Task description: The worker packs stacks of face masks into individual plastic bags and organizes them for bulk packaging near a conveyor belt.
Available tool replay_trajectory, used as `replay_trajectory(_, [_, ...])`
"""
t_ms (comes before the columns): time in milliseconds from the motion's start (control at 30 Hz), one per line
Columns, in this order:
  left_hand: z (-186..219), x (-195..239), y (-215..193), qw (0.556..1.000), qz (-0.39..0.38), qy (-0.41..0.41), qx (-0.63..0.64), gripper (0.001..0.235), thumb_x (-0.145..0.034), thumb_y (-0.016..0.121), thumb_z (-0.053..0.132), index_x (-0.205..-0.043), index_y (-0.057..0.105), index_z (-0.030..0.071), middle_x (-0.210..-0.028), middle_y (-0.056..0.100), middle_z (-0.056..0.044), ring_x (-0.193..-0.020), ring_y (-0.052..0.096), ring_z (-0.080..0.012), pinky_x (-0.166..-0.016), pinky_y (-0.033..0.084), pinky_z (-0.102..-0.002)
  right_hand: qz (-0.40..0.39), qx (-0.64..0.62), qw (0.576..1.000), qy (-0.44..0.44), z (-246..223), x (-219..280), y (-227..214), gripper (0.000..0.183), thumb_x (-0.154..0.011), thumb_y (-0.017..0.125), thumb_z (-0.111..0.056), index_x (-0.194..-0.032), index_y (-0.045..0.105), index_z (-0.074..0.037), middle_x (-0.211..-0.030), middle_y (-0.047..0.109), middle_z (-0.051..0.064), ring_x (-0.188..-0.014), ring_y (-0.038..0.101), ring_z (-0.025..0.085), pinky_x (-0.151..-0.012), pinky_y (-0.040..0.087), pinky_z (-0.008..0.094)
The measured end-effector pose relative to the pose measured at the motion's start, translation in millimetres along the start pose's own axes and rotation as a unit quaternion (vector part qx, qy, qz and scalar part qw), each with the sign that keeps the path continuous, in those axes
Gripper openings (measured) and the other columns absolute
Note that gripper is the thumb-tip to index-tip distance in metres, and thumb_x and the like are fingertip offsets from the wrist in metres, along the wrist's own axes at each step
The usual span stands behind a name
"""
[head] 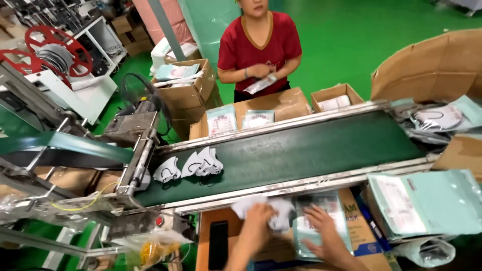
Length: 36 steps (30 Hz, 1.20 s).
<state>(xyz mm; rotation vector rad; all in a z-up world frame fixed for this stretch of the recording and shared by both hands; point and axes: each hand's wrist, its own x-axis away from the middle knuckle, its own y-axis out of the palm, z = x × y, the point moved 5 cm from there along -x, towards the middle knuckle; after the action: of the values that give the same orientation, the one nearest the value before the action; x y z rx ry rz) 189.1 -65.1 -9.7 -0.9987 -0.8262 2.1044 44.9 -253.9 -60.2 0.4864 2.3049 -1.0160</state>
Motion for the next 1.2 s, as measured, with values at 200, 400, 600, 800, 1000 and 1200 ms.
replay_trajectory(200, [62,65,-27,0.985,0.01,-0.081,0.152,0.06,-0.068,0.069,-0.012,-0.125,0.066,0.006,-0.132,0.06,-0.016,-0.126,0.058,-0.0378,-0.104,0.05,-0.04,-0.188,-0.112,0.973,-0.077,-52,-40,61,0.074,-0.072,0.088,-0.028,-0.136,0.057,-0.007,-0.137,0.059,0.016,-0.135,0.051,0.038,-0.116,0.032,0.055])
replay_trajectory(400, [23,110,-22,0.975,0.141,-0.142,0.1,0.088,-0.062,0.086,0.005,-0.142,0.048,0.004,-0.146,0.05,-0.02,-0.136,0.048,-0.0403,-0.109,0.042,-0.045,-0.23,-0.183,0.956,-0.005,-11,5,123,0.035,-0.073,0.089,-0.02,-0.105,0.074,-0.014,-0.107,0.078,0.005,-0.105,0.072,0.029,-0.095,0.054,0.043])
replay_trajectory(600, [-88,158,85,0.836,0.136,-0.323,0.423,0.122,-0.06,0.097,0.022,-0.155,0.021,0.019,-0.15,0.044,-0.017,-0.137,0.045,-0.0362,-0.105,0.043,-0.051,-0.305,-0.212,0.922,0.106,-19,-12,115,0.108,-0.059,0.1,-0.021,-0.151,0.043,-0.011,-0.138,0.059,0.012,-0.126,0.056,0.032,-0.11,0.044,0.045])
replay_trajectory(800, [-46,161,83,0.916,0.123,-0.268,0.273,0.073,-0.082,0.088,0.019,-0.141,0.048,0.004,-0.126,0.067,-0.018,-0.112,0.068,-0.0258,-0.094,0.055,-0.035,-0.262,-0.142,0.954,-0.005,-15,3,132,0.135,-0.056,0.103,-0.024,-0.158,0.017,-0.001,-0.153,0.037,0.027,-0.142,0.038,0.043,-0.118,0.03,0.051])
replay_trajectory(1000, [-38,160,69,0.932,0.161,-0.212,0.247,0.053,-0.083,0.084,0.013,-0.129,0.06,0.003,-0.117,0.072,-0.012,-0.105,0.072,-0.0219,-0.089,0.057,-0.032,-0.246,-0.196,0.944,0.102,-26,-1,135,0.114,-0.063,0.101,-0.036,-0.152,0.035,-0.008,-0.141,0.054,0.018,-0.136,0.055,0.032,-0.117,0.045,0.042])
replay_trajectory(1200, [-72,185,101,0.837,0.239,-0.358,0.338,0.041,-0.084,0.081,0.015,-0.12,0.066,0.001,-0.104,0.077,-0.01,-0.094,0.071,-0.0178,-0.083,0.057,-0.031,-0.208,-0.085,0.973,0.061,-15,31,112,0.084,-0.081,0.087,-0.031,-0.148,0.043,-0.005,-0.146,0.052,0.021,-0.14,0.043,0.038,-0.115,0.035,0.049])
